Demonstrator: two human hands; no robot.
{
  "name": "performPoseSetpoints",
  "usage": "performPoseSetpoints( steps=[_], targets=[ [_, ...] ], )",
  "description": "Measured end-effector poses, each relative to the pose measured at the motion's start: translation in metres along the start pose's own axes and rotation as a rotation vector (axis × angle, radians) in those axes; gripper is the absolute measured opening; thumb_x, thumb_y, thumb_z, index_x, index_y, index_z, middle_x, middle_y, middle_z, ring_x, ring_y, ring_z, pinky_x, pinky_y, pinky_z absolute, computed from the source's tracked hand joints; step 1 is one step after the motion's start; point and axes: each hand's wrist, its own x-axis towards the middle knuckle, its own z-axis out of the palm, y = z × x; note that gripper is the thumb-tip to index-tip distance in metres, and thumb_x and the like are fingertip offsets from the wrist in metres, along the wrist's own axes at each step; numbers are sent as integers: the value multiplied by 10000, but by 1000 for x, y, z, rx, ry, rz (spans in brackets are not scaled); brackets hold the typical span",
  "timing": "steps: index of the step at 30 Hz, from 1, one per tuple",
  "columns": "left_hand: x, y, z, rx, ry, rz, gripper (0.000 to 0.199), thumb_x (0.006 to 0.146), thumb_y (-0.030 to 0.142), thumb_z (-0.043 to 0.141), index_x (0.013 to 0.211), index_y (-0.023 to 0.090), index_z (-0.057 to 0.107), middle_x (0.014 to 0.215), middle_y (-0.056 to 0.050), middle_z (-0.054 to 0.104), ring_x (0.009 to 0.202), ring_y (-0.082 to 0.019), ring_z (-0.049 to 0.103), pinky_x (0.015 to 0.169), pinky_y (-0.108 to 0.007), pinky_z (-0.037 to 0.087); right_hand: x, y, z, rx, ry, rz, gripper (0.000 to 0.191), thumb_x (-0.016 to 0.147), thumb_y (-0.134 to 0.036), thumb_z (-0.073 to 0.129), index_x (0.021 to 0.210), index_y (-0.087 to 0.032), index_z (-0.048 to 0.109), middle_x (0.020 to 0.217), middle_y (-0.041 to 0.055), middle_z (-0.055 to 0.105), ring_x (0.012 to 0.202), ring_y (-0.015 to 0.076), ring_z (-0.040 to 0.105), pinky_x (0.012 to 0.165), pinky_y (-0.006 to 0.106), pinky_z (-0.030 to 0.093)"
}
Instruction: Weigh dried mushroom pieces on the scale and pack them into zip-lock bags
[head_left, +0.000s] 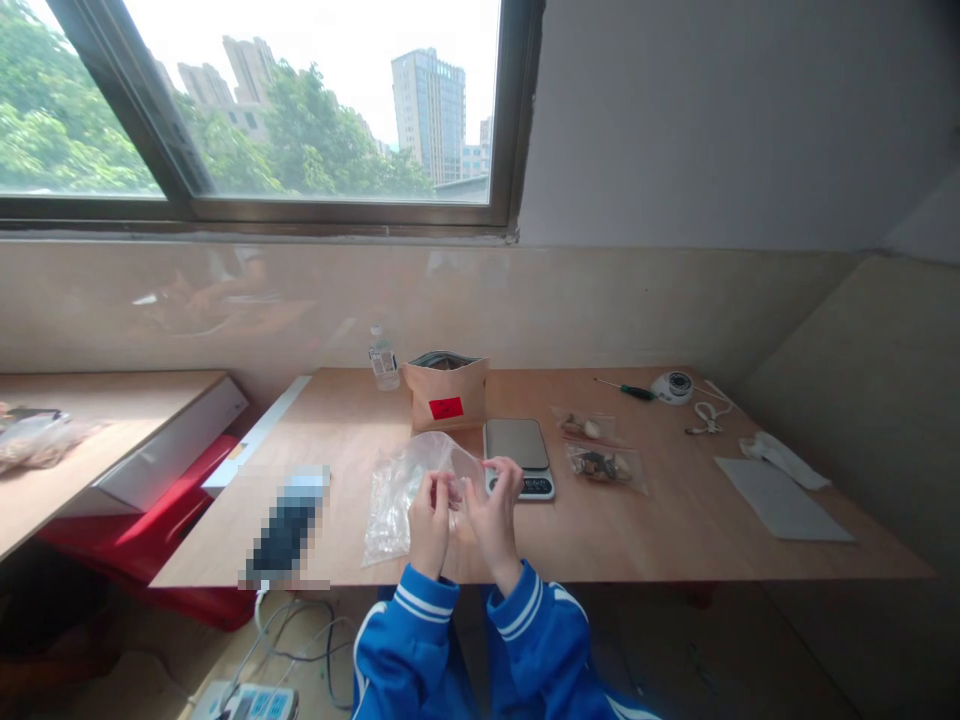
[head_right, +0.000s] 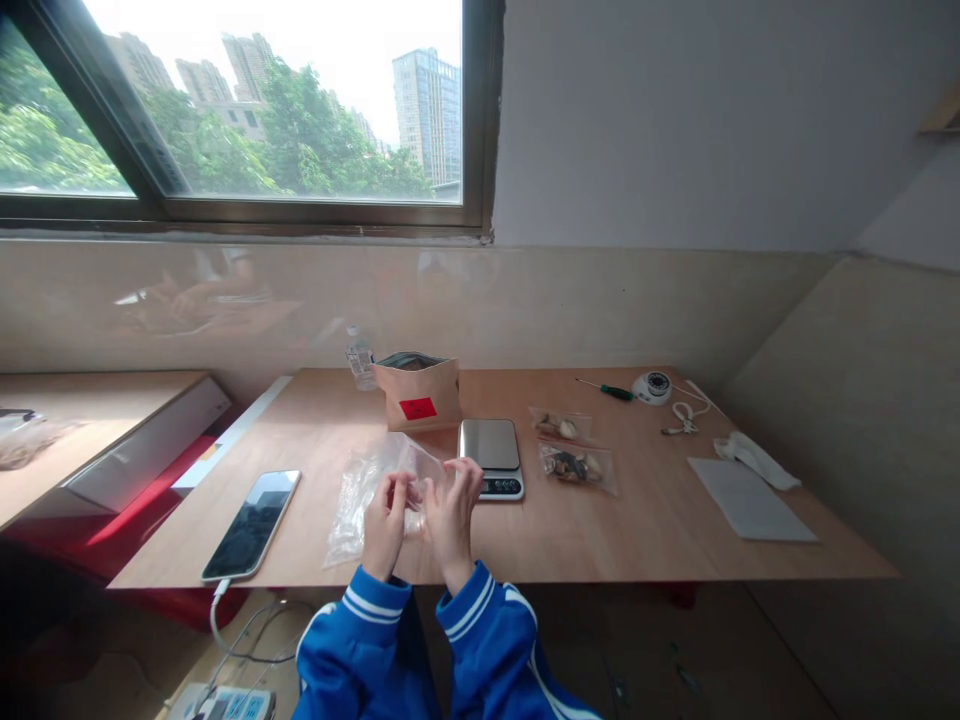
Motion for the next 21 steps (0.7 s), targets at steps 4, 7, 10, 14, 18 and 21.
performPoseSetpoints(
  steps=[4,7,10,14,18,21],
  targets=[
    [3,-6,-1,8,204,-53,322,892,515,418,850,215,528,539,56,444,478,-121,456,490,-235,371,15,16,-10,227,-66,384,171,750,-321,557,868,-215,491,825,30,556,669,175,549,602,323,482],
    [10,-12,-1,-42,272,-119,326,877,523,429,872,208,514,519,73,392,437,-102,397,430,-213,331,36,8,-20,288,-265,343,220,746,-370,597,877,-204,538,854,37,594,736,177,585,634,302,499],
    [16,-15,0,-81,297,-194,339,864,511,439,960,198,526,539,76,408,420,-94,389,385,-198,328,74,-23,-23,246,-372,8,277,821,-397,558,1028,-215,574,1088,72,596,992,193,583,847,335,501],
    [17,-15,2,-108,246,-233,405,843,453,472,1113,164,555,568,63,445,425,-97,419,369,-205,373,143,-64,-5,-30,-250,-487,304,930,-260,406,1189,-187,548,1254,112,524,1230,197,453,1071,388,359],
    [16,-16,2,-191,219,-262,482,802,373,543,1204,107,527,603,42,501,485,-116,513,454,-242,483,182,-70,17,-457,-421,-702,284,951,-171,374,1070,-133,629,1116,124,609,1122,212,510,1049,392,368],
    [17,-19,1,-286,198,-316,528,794,306,557,1268,90,474,654,30,529,523,-121,557,521,-272,534,175,-65,18,-663,-467,-783,317,974,-187,354,942,-129,665,956,111,643,1000,214,539,959,364,422]
  ],
)
